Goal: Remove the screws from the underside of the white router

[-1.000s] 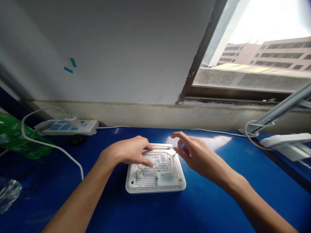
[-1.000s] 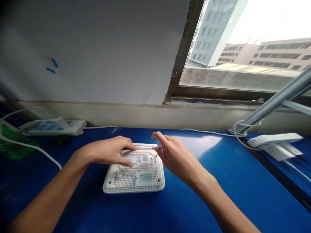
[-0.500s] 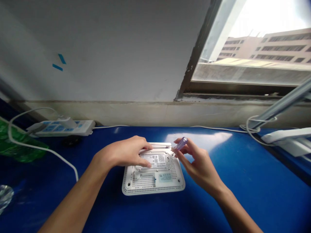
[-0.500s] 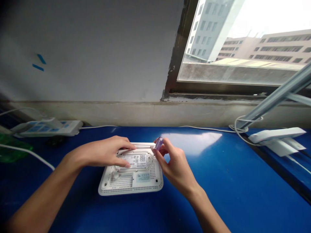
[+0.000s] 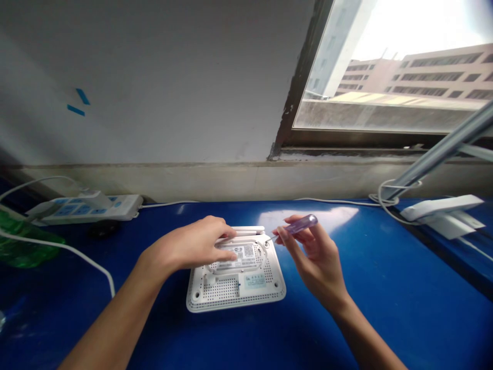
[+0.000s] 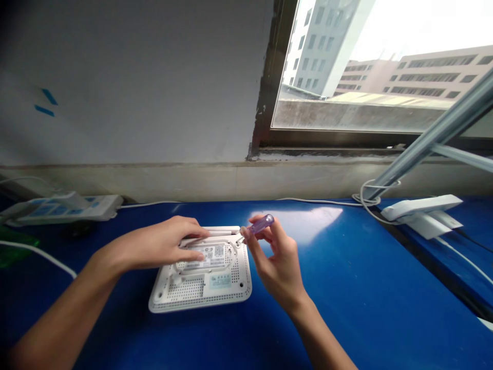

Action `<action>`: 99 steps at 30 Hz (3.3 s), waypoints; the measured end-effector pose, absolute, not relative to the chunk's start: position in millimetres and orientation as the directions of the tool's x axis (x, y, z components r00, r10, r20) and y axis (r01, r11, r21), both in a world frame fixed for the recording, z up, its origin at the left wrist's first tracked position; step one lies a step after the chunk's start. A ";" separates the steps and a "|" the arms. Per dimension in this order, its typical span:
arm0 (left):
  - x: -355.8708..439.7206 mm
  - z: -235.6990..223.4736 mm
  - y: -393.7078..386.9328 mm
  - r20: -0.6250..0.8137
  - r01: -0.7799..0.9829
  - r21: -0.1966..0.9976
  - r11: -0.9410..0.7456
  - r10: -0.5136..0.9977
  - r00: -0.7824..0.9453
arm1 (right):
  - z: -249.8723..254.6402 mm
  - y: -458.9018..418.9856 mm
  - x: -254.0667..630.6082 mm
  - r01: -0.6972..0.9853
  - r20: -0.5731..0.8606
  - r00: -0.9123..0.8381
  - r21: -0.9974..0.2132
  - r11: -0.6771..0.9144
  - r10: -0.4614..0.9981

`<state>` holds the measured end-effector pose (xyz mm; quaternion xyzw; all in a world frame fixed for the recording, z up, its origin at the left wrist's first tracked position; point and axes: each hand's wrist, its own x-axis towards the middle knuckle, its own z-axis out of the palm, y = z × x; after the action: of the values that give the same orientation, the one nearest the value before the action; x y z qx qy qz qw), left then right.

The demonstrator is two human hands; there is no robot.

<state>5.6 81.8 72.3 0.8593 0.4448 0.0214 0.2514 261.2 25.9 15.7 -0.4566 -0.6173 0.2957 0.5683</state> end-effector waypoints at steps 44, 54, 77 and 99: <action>108.0 53.1 65.9 0.099 0.639 0.286 -0.714 0.685 0.722 | 12.9 61.5 356.7 0.100 0.271 0.290 -0.962 0.252 0.918; 32.1 23.5 2.6 0.195 0.752 0.274 -0.599 0.801 0.566 | 20.1 41.8 312.0 0.107 0.302 0.065 -0.950 0.294 0.951; 0.2 -8.0 2.4 0.274 0.806 0.230 -0.546 0.831 0.485 | 40.0 8.7 267.2 0.744 0.632 -0.454 -0.118 0.657 0.627; 4.6 -21.9 8.4 0.283 0.849 0.338 -0.406 0.904 0.320 | 98.8 19.6 267.4 0.719 0.057 -0.672 -0.188 0.669 0.738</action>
<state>4.6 8.4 -21.9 0.8099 0.5411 0.2174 0.0636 267.4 19.6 98.8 -0.3997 -0.9113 0.0751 0.0643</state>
